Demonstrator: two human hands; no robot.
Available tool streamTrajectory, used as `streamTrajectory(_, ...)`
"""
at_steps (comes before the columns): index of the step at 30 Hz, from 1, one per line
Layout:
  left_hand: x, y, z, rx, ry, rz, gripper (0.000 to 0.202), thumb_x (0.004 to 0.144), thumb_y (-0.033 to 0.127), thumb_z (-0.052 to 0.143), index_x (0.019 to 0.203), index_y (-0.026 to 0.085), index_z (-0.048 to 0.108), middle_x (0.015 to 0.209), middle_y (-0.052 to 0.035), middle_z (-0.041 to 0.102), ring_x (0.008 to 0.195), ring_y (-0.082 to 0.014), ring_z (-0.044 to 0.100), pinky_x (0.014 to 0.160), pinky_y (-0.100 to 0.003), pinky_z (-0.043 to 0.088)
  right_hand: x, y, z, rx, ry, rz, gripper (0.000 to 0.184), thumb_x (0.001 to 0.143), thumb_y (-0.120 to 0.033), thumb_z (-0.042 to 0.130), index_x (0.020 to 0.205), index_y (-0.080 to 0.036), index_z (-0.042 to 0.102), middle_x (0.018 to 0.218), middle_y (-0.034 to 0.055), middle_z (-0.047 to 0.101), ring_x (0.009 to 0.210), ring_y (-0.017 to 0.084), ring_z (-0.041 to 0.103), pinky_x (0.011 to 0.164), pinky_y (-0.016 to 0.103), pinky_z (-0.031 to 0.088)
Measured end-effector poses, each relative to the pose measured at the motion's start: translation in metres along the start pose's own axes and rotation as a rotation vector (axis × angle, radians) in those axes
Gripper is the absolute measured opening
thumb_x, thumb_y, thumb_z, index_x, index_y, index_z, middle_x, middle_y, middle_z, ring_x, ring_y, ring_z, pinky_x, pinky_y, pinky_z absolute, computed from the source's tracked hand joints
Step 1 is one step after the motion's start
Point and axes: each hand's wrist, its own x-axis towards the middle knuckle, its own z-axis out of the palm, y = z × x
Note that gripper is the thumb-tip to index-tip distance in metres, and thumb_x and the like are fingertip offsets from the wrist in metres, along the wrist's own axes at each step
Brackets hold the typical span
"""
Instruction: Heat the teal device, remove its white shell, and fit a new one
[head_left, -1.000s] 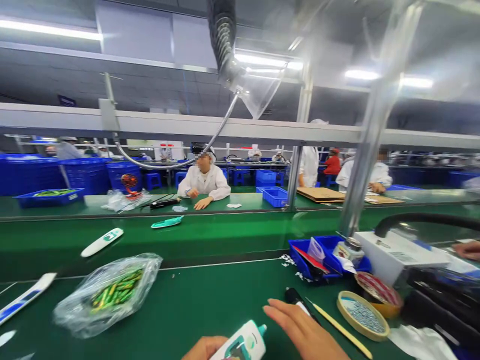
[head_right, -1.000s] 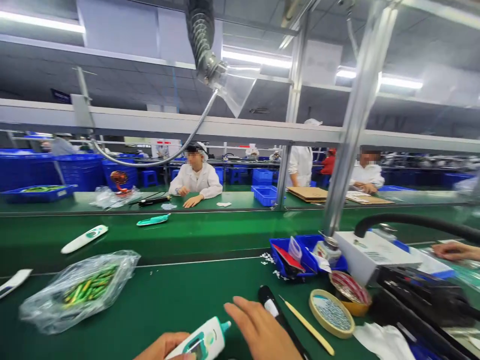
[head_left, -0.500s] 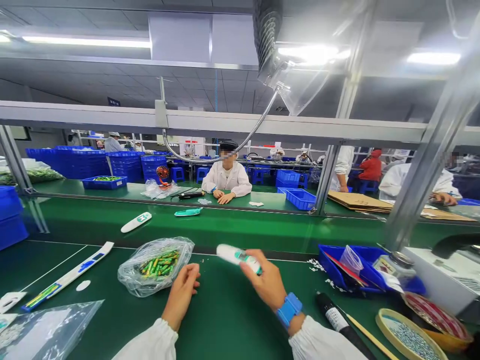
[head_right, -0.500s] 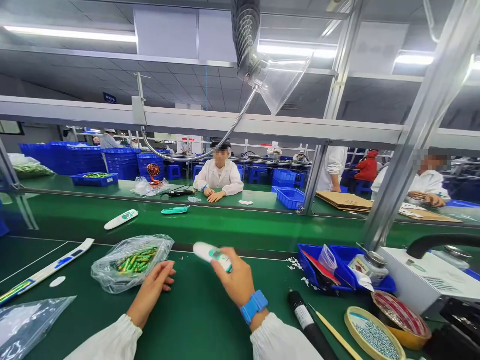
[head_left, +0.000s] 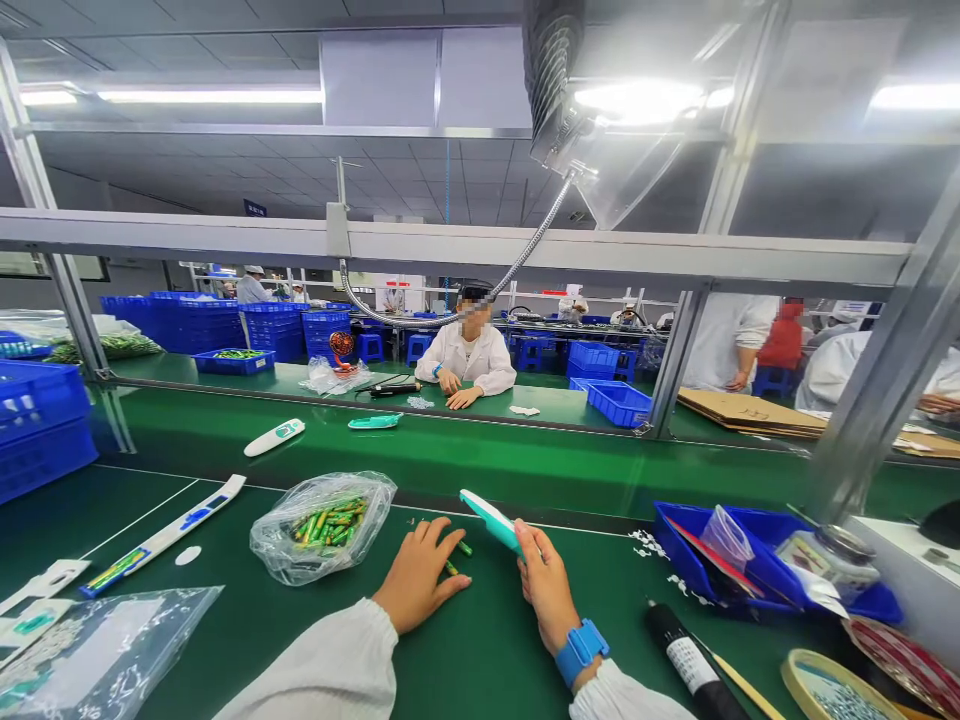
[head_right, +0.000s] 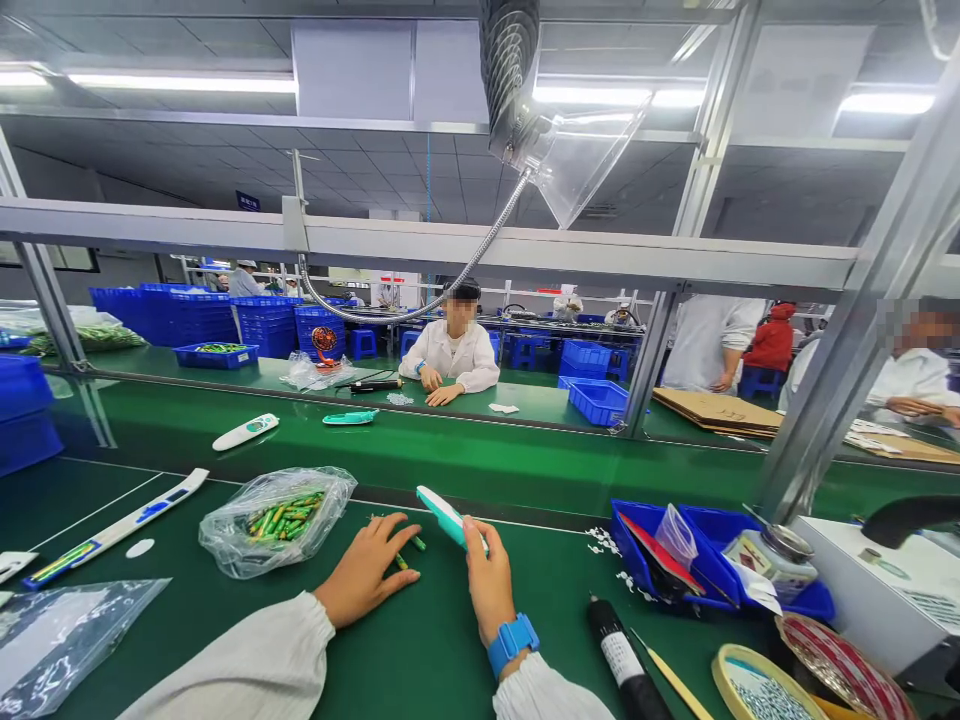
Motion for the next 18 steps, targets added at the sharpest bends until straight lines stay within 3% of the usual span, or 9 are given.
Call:
streamTrajectory(3,0.019,0.005,0.01,0.049,-0.023,0.034,0.021,0.077,0.039,0.055,0.081,0.019,0.061,0.086,-0.0062,0.06,0.085,-0.0239,0.053,0.076,-0.035,0.041,-0.001,-0.001,-0.002,0.087,-0.027,0.064,0.059,0.059,-0.071,0.057,0.084,-0.017,0.057,0.041,-0.0117,0.023,0.036,0.005,0.016,0.036,0.017,0.011)
streamTrajectory(7,0.021,0.016,0.029,0.039,0.026,-0.012,0.029,0.079,0.039,0.05,0.059,0.018,0.054,0.055,-0.0006,0.051,0.057,-0.018,0.051,0.06,-0.028,0.038,0.001,-0.004,-0.009,0.175,-0.036,0.099,0.06,0.057,-0.072,0.058,0.081,-0.017,0.053,0.044,-0.0117,0.027,0.035,0.003,0.017,0.036,0.015,0.011)
streamTrajectory(10,0.008,0.021,0.03,-0.024,0.105,-0.072,0.043,0.081,0.045,0.045,0.047,0.019,0.044,0.043,0.004,0.039,0.045,-0.0124,0.043,0.05,-0.023,0.032,0.002,-0.006,-0.013,0.216,-0.043,0.106,0.061,0.059,-0.072,0.056,0.084,-0.017,0.052,0.046,-0.0114,0.03,0.035,0.002,0.019,0.035,0.015,0.013)
streamTrajectory(13,-0.001,0.014,0.008,-0.082,0.269,-0.176,0.051,0.086,0.049,0.03,0.047,0.019,0.041,0.043,0.0045,0.037,0.043,-0.0101,0.039,0.045,-0.02,0.03,0.002,-0.005,-0.014,0.236,-0.056,0.107,0.059,0.062,-0.07,0.056,0.087,-0.016,0.052,0.047,-0.0115,0.03,0.036,0.002,0.02,0.035,0.015,0.014)
streamTrajectory(16,0.0,-0.009,-0.037,-0.077,0.476,-0.286,0.053,0.089,0.047,0.018,0.053,0.019,0.044,0.046,0.0039,0.039,0.045,-0.0109,0.04,0.046,-0.021,0.032,0.001,-0.005,-0.013,0.237,-0.066,0.104,0.057,0.064,-0.069,0.056,0.086,-0.016,0.051,0.047,-0.0112,0.031,0.036,0.002,0.021,0.035,0.015,0.015)
streamTrajectory(18,0.003,-0.025,-0.069,-0.04,0.575,-0.327,0.05,0.089,0.045,0.021,0.058,0.018,0.049,0.051,0.0023,0.044,0.051,-0.0127,0.045,0.052,-0.024,0.037,0.001,-0.005,-0.013,0.224,-0.068,0.101,0.056,0.064,-0.069,0.055,0.085,-0.017,0.05,0.048,-0.011,0.032,0.036,0.003,0.022,0.035,0.015,0.016)
